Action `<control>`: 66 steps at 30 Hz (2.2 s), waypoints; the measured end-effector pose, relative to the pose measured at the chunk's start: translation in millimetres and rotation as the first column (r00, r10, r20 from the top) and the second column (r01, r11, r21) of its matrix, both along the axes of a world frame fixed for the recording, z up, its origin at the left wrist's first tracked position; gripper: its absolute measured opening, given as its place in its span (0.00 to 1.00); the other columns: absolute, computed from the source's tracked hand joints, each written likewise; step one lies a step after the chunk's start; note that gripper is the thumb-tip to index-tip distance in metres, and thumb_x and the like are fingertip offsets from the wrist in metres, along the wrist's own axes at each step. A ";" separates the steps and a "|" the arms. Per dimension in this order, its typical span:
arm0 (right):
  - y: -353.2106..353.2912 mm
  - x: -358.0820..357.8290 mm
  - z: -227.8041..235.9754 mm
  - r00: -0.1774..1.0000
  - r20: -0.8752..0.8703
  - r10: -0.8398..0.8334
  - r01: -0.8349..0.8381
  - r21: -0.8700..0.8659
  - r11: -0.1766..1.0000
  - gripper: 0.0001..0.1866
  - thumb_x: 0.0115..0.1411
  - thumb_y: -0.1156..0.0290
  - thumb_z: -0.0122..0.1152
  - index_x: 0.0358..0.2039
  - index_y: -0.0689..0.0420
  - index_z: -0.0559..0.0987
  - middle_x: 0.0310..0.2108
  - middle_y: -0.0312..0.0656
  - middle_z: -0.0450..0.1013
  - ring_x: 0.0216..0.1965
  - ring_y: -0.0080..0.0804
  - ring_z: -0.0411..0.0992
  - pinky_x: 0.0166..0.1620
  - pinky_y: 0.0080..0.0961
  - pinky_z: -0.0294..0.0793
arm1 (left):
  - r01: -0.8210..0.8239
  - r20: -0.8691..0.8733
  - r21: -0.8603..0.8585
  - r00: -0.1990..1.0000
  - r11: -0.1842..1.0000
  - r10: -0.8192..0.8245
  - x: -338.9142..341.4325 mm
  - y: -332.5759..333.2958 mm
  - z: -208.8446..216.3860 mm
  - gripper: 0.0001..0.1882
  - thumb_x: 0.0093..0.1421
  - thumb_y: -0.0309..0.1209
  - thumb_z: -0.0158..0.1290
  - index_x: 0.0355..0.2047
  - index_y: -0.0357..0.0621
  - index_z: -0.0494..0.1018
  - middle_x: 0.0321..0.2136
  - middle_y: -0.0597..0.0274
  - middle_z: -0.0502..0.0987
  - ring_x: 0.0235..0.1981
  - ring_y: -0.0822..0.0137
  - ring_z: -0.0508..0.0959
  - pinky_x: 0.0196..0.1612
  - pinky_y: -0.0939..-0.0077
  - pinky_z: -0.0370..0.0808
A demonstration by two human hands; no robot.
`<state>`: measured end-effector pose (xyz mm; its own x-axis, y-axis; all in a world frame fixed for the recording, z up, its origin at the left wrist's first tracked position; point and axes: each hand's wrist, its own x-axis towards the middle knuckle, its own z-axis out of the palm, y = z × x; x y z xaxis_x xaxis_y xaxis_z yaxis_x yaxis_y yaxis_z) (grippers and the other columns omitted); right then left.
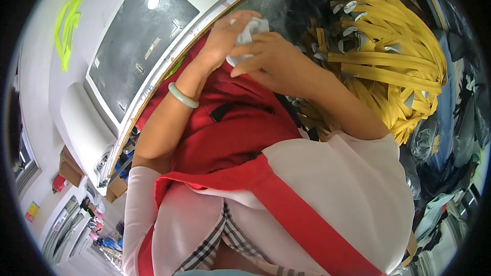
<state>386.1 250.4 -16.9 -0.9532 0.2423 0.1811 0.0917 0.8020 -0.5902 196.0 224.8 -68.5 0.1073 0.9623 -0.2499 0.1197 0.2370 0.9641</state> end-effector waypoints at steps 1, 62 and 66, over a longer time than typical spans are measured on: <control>6.3 -1.3 8.2 0.994 -0.086 -0.072 0.055 -0.183 0.981 0.15 0.61 0.69 0.63 0.49 0.51 0.82 0.58 0.47 0.71 0.55 0.48 0.70 0.59 0.45 0.69 | -0.142 0.200 -0.068 0.968 0.988 0.153 -2.0 -2.0 -1.1 0.17 0.73 0.35 0.45 0.55 0.39 0.72 0.42 0.60 0.78 0.41 0.68 0.79 0.46 0.75 0.78; 303.1 5.2 -18.6 0.507 -0.537 -0.674 0.750 -0.111 0.652 0.25 0.66 0.64 0.59 0.63 0.54 0.72 0.59 0.53 0.72 0.62 0.44 0.69 0.65 0.36 0.65 | -0.084 0.533 -0.487 0.760 0.869 0.372 7.5 -59.0 -20.0 0.18 0.73 0.32 0.48 0.58 0.35 0.70 0.47 0.54 0.79 0.45 0.63 0.82 0.50 0.70 0.80; 402.8 74.5 -53.9 0.648 -0.480 -0.592 0.761 0.361 0.540 0.23 0.67 0.49 0.58 0.57 0.47 0.78 0.46 0.46 0.80 0.45 0.43 0.78 0.47 0.36 0.75 | -0.019 0.563 -0.459 0.767 0.888 0.308 21.3 -49.2 -23.2 0.17 0.73 0.32 0.48 0.58 0.36 0.70 0.46 0.55 0.79 0.44 0.63 0.82 0.50 0.70 0.81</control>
